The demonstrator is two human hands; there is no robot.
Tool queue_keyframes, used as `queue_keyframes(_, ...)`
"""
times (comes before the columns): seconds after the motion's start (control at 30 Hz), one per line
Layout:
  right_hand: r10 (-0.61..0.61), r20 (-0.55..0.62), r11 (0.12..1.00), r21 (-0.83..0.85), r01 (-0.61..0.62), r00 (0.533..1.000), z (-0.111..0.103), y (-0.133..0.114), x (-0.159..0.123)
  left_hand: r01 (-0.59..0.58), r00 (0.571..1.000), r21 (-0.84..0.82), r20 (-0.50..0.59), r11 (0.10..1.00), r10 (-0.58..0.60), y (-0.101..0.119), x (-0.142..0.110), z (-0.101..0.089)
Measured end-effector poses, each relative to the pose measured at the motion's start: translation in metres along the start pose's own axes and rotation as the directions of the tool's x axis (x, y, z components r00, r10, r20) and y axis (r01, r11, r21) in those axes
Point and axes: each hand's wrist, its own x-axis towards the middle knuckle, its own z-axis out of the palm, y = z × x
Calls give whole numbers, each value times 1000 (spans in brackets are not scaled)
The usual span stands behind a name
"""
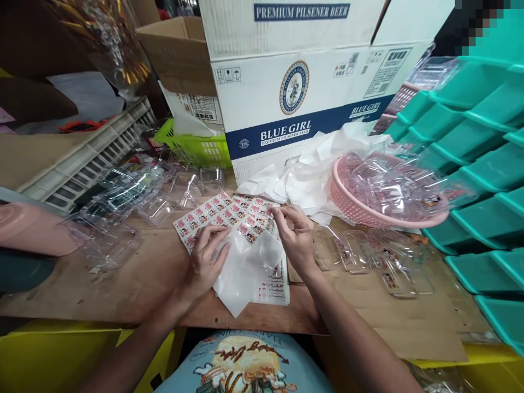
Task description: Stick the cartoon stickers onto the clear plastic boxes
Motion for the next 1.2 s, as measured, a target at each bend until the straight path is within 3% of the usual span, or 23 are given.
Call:
queue_keyframes(0.07,-208,11,976,-60,208,978,1,-10,-3,176,973,-263,195,949,-126,20,5,6)
queue_keyframes(0.1,-324,67,941,-84,329,944,3,-14,-6,322,927,-420,322,848,-192,28,9,10)
queue_keyframes(0.17,-485,220,854,-91,513,846,4,-18,-13,547,832,-638,483,541,-272,41,15,18)
queue_keyframes(0.23,-518,315,823,-69,563,796,2,-16,-19,577,813,-747,483,332,-326,44,19,23)
queue_keyframes(0.27,-483,328,848,-58,528,812,-1,-14,-20,552,823,-776,448,305,-350,44,19,24)
queue_keyframes(0.33,-320,314,942,6,336,894,-7,-9,-20,498,857,-778,374,383,-353,40,16,23)
queue_keyframes(0.4,-53,319,994,103,21,946,-14,-7,-14,422,907,-688,311,591,-285,36,12,18)
queue_keyframes(0.47,183,416,950,158,-269,891,-18,-9,-5,293,945,-516,285,805,-162,35,8,14)
queue_keyframes(0.53,269,567,901,138,-412,778,-17,-14,4,148,952,-362,305,920,-33,38,6,12)
queue_keyframes(0.57,252,626,901,127,-415,738,-16,-17,8,91,947,-312,320,946,15,39,5,11)
queue_keyframes(0.6,211,652,917,127,-378,729,-14,-20,10,44,942,-271,331,962,50,41,4,11)
queue_keyframes(0.67,99,593,967,133,-219,799,-10,-24,11,-27,934,-183,346,983,90,40,3,8)
queue_keyframes(0.73,1,426,992,116,-55,905,-8,-27,9,-108,950,-21,293,994,110,33,7,-2)
queue_keyframes(0.8,-31,251,995,104,5,968,-10,-30,7,-174,980,231,131,957,147,18,20,-21)
queue_keyframes(0.87,-9,150,993,117,-9,989,-11,-33,6,-163,975,482,-52,861,214,-2,43,-48)
queue_keyframes(0.93,27,162,988,144,-51,986,-7,-37,5,-128,969,645,-82,753,234,-23,73,-74)
queue_keyframes(1.03,36,298,976,194,-97,954,9,-41,-5,-63,991,744,-33,665,130,-49,116,-95)
queue_keyframes(1.1,15,375,971,214,-102,927,21,-41,-13,-71,995,733,1,677,104,-58,132,-98)
queue_keyframes(1.2,28,421,968,216,-130,907,27,-34,-20,-92,989,676,-21,731,144,-57,129,-96)
